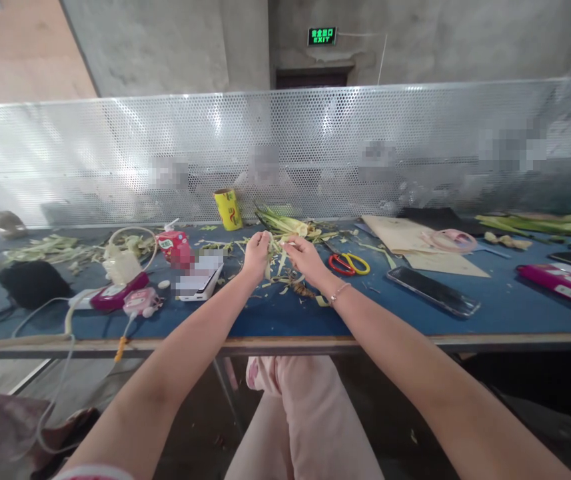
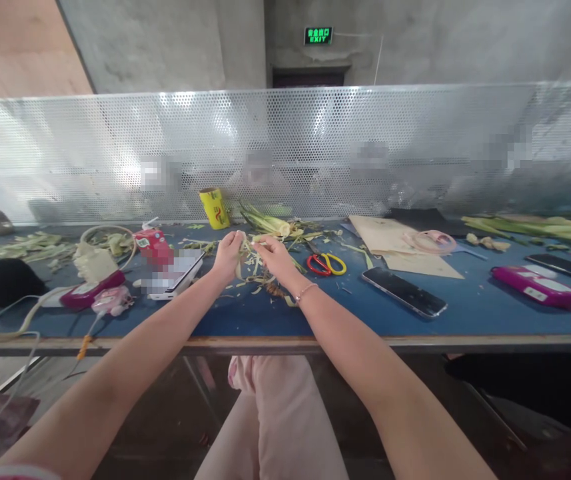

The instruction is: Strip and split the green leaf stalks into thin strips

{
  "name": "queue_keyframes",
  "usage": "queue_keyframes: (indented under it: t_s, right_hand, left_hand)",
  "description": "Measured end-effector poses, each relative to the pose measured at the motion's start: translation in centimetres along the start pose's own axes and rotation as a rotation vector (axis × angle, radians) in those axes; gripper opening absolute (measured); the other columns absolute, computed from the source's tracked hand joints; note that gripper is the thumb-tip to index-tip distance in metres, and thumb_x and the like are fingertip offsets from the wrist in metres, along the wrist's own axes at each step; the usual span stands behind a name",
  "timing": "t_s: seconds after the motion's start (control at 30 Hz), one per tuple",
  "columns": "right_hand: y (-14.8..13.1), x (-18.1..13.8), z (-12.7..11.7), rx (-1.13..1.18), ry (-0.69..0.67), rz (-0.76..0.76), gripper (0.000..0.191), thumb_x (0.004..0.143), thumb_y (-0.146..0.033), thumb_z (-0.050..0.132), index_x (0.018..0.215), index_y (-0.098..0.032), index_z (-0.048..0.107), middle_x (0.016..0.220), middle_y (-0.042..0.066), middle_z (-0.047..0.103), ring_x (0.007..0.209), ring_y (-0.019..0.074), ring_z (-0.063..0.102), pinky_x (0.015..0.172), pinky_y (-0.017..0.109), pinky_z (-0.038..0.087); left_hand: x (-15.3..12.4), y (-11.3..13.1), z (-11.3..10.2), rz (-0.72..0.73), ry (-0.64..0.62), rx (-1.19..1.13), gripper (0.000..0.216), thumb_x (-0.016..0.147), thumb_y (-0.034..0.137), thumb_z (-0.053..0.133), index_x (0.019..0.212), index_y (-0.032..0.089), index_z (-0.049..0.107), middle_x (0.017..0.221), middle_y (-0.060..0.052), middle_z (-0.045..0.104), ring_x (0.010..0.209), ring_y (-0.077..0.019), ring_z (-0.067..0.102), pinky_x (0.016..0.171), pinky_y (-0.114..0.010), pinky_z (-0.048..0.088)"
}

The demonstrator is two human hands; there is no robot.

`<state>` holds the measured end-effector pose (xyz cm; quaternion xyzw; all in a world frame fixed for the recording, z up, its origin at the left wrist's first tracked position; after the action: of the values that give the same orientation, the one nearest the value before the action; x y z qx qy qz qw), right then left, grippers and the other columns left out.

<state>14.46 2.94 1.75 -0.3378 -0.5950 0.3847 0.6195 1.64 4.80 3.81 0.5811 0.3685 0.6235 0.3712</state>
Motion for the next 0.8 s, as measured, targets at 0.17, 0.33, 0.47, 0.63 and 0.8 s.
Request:
queue_keyframes:
  t_s: [0.17, 0.33, 0.47, 0.63, 0.8]
  right_hand:
    - [0.0, 0.4, -1.6, 0.062, 0.141, -0.012, 0.031, 0.070, -0.051, 0.070, 0.077, -0.023, 0.057, 0.047, -0.009, 0.032, 0.039, 0.0057, 0.026, 0.038, 0.021, 0.017]
    - [0.5, 0.6, -3.2, 0.170, 0.296, 0.059, 0.039, 0.063, -0.052, 0.074, 0.075, -0.023, 0.053, 0.047, -0.010, 0.029, 0.037, 0.0049, 0.023, 0.036, 0.021, 0.014]
    - [0.1, 0.7, -2.6, 0.181, 0.242, 0.053, 0.040, 0.063, -0.054, 0.073, 0.078, -0.023, 0.054, 0.046, -0.011, 0.028, 0.037, 0.0045, 0.021, 0.036, 0.021, 0.014]
    - [-0.6, 0.3, -1.0, 0.058, 0.081, 0.001, 0.035, 0.069, -0.053, 0.070, 0.081, -0.021, 0.059, 0.045, -0.010, 0.028, 0.038, 0.0050, 0.024, 0.039, 0.021, 0.017]
    - [-1.0, -0.1, 0.5, -0.022, -0.058, -0.029, 0.031, 0.071, -0.050, 0.069, 0.077, -0.021, 0.061, 0.044, -0.009, 0.031, 0.039, 0.0062, 0.026, 0.040, 0.023, 0.019]
  left_hand:
    - [-0.4, 0.7, 0.9, 0.016, -0.088, 0.006, 0.033, 0.087, 0.045, 0.052, 0.068, 0.020, 0.042, 0.050, 0.007, 0.028, 0.041, -0.0057, 0.028, 0.042, -0.021, 0.025]
    - [-0.8, 1.0, 1.5, 0.006, -0.149, -0.007, 0.033, 0.085, 0.047, 0.056, 0.071, 0.021, 0.042, 0.048, 0.008, 0.023, 0.038, -0.0048, 0.023, 0.041, -0.021, 0.019]
    - [-0.6, 1.1, 0.7, -0.045, -0.048, -0.061, 0.029, 0.090, 0.038, 0.050, 0.070, 0.021, 0.038, 0.048, 0.008, 0.023, 0.038, -0.0049, 0.023, 0.041, -0.021, 0.020]
    - [0.1, 0.3, -0.8, -0.098, 0.106, -0.150, 0.027, 0.091, 0.030, 0.049, 0.069, 0.020, 0.038, 0.048, 0.009, 0.025, 0.037, -0.0039, 0.024, 0.039, -0.020, 0.020]
    - [0.5, -0.1, -1.6, -0.091, 0.191, -0.188, 0.026, 0.092, 0.023, 0.046, 0.067, 0.019, 0.040, 0.046, 0.010, 0.029, 0.035, -0.0032, 0.027, 0.039, -0.019, 0.022]
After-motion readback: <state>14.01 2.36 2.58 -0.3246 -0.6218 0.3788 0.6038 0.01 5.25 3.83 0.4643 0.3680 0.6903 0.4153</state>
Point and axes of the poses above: each hand's wrist, its own x-axis towards the middle knuckle, its own z-axis out of the palm, y = z × x, the point moved 8 cm from there along x, towards the middle knuckle
